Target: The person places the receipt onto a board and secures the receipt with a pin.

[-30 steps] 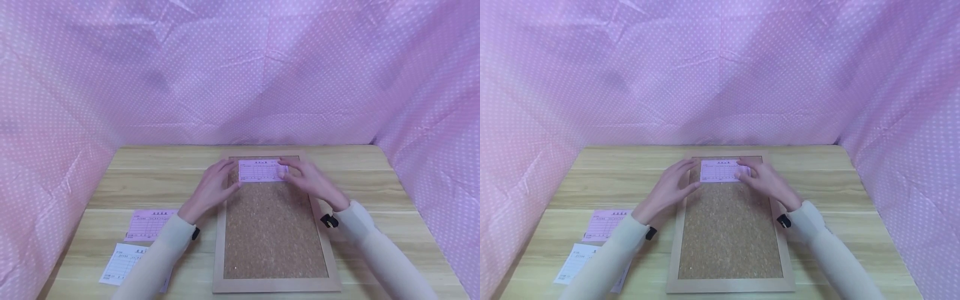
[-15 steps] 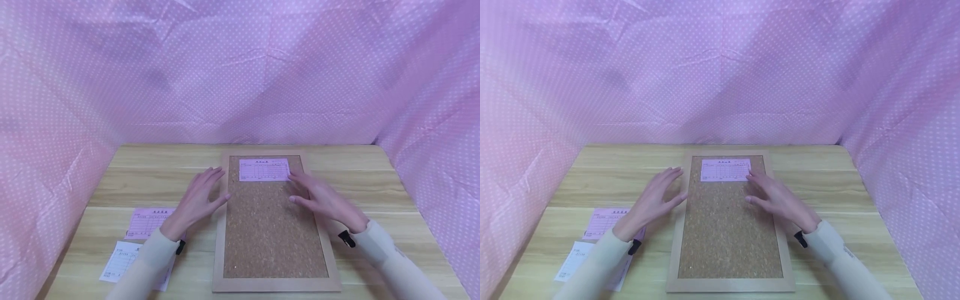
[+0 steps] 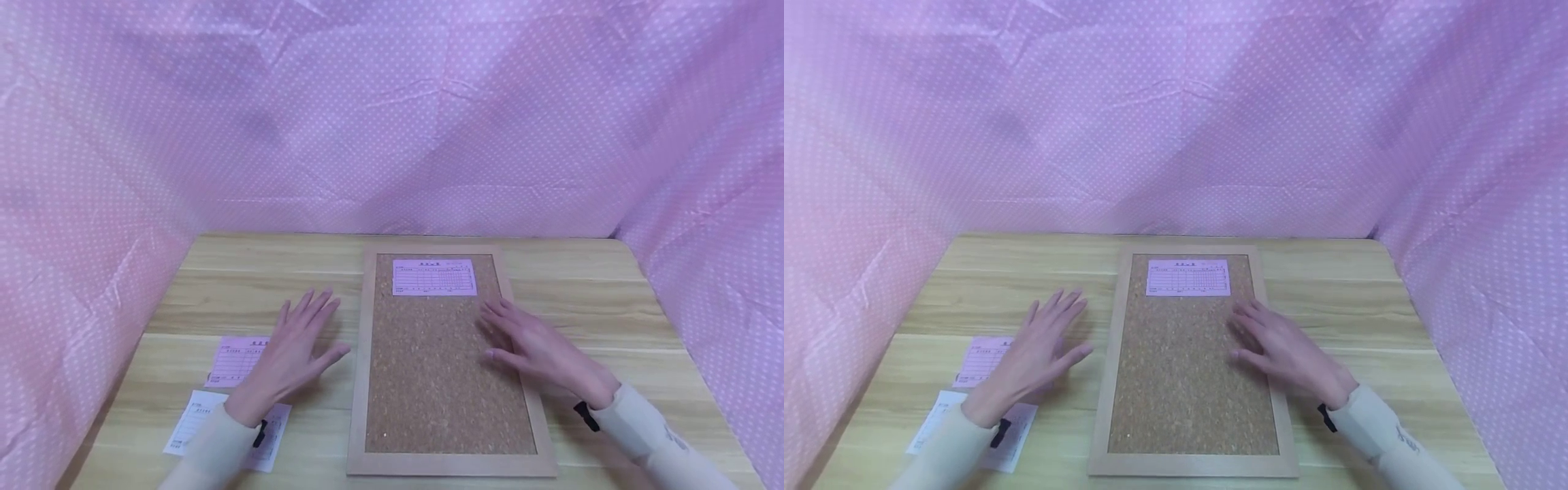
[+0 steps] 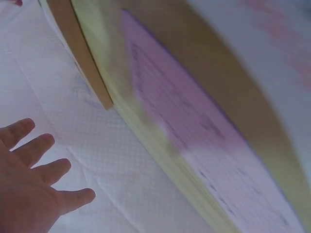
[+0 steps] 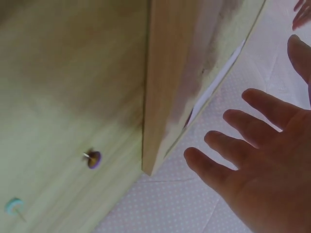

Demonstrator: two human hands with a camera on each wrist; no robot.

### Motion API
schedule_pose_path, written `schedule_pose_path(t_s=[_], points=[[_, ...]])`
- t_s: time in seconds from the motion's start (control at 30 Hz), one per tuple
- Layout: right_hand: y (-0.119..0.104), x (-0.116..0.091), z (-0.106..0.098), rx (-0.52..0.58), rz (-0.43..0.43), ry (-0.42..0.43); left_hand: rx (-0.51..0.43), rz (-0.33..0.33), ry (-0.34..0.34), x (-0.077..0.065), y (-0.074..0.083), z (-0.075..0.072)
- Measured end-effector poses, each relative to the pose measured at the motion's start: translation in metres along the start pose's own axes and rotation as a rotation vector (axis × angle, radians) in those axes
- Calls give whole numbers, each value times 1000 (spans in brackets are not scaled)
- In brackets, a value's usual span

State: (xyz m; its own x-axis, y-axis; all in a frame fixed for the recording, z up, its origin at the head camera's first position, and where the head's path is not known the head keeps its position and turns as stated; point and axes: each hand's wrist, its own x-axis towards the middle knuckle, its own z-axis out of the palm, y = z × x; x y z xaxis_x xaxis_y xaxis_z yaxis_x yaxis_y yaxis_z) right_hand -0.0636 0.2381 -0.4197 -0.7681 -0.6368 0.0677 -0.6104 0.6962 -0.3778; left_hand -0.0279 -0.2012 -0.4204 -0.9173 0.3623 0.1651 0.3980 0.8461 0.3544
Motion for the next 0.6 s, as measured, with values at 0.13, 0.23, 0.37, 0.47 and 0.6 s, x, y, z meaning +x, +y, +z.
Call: schedule_pose_path(t_s=[0.13,0.23,0.37,0.47,0.6], points=[[0,-5,6,-8,5,-4,32,-7,19,-15,-13,-5],[0,-8,9,1,12,3,50,-27,36,-27,-27,-8],[0,-12,12,11,24,11,68,-63,58,-41,-43,-12],[0,-14,14,8,27,8,72,-89,68,-48,-54,-17],[0,-16,16,-5,33,-9,66,-122,65,-56,-65,-24]])
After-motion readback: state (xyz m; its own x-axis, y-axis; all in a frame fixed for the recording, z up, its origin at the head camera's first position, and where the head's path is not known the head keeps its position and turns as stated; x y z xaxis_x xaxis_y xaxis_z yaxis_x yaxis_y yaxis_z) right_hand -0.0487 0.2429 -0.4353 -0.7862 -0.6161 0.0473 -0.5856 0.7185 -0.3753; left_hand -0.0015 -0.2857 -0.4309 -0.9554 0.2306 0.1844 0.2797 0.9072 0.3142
